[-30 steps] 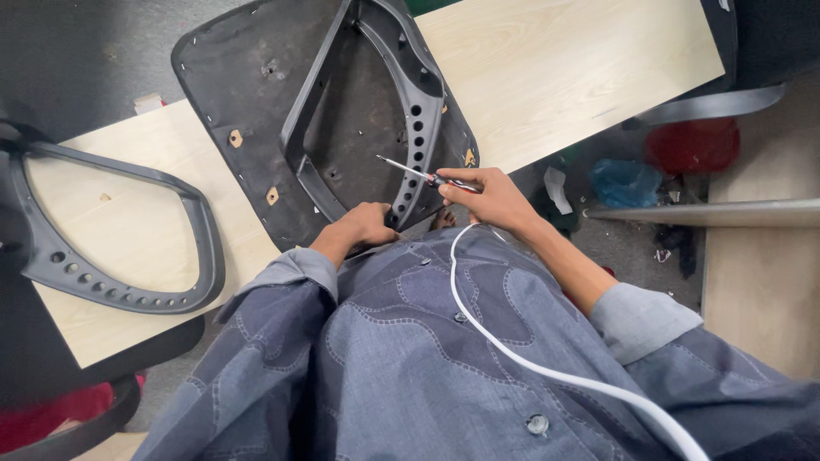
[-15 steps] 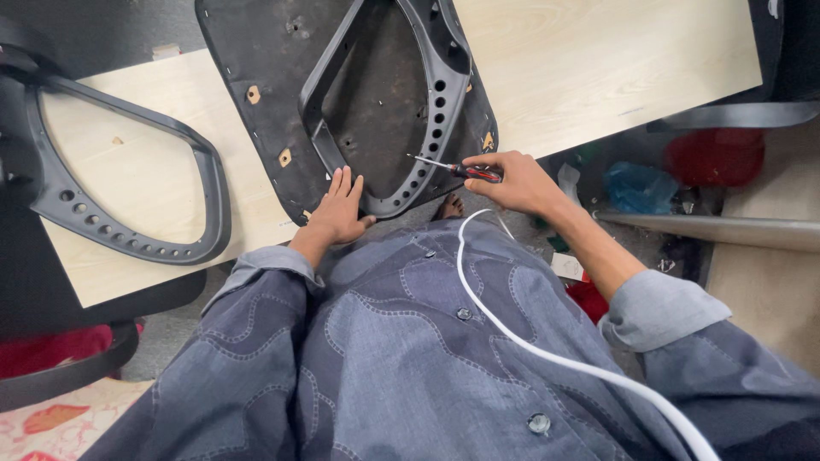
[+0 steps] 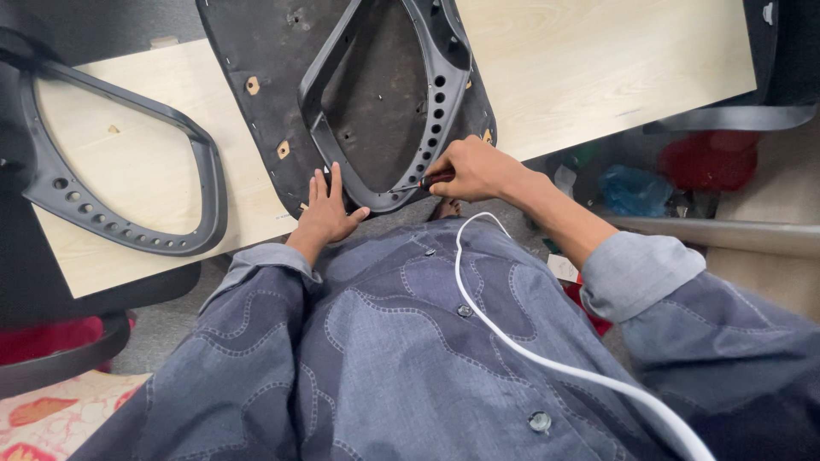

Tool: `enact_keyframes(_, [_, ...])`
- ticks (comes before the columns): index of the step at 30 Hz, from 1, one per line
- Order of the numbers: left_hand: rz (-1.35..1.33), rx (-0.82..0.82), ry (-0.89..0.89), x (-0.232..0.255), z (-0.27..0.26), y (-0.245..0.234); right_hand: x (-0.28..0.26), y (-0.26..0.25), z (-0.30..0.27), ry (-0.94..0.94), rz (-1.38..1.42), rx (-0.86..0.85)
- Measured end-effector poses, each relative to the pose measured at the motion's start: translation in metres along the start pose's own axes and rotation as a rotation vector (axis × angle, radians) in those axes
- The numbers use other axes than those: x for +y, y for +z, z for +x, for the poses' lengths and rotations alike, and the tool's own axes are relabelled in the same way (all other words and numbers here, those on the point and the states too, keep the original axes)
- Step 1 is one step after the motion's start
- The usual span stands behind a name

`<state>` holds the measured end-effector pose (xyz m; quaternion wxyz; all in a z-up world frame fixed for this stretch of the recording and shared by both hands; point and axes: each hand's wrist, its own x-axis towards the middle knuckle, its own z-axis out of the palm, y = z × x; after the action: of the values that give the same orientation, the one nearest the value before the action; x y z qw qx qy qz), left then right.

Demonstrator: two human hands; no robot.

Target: The person uses a screwdriver to fasten screws into a black plastic chair frame resting on a wooden table. They repeatedly align the frame, insert screws, and tighten them while holding the frame steady with the other hand.

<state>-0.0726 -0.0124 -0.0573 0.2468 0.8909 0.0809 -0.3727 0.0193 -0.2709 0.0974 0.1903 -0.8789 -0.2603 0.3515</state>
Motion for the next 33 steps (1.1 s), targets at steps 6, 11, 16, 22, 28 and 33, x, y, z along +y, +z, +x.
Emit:
enact_keyframes(6, [-0.028, -0.029, -0.017, -0.015, 0.019, 0.016, -0.002, -0.005, 0.005, 0.052, -0.043, 0.012])
enact_keyframes(11, [-0.032, -0.024, -0.008, -0.019, 0.021, 0.017, 0.002, -0.009, 0.0, 0.025, -0.04, 0.015])
enact_keyframes(16, [-0.022, -0.034, -0.016, -0.014, 0.015, 0.011, 0.0, -0.001, -0.001, 0.0, -0.054, 0.024])
enact_keyframes(22, [-0.026, -0.075, -0.026, -0.011, 0.011, 0.005, -0.011, 0.001, 0.003, -0.024, -0.053, 0.039])
enact_keyframes(28, [-0.032, -0.073, -0.016, -0.012, 0.011, 0.005, -0.021, -0.007, 0.014, 0.049, -0.063, -0.05])
enact_keyframes(33, [-0.049, -0.073, -0.012, -0.013, 0.011, 0.005, -0.019, -0.006, 0.031, -0.064, -0.147, -0.09])
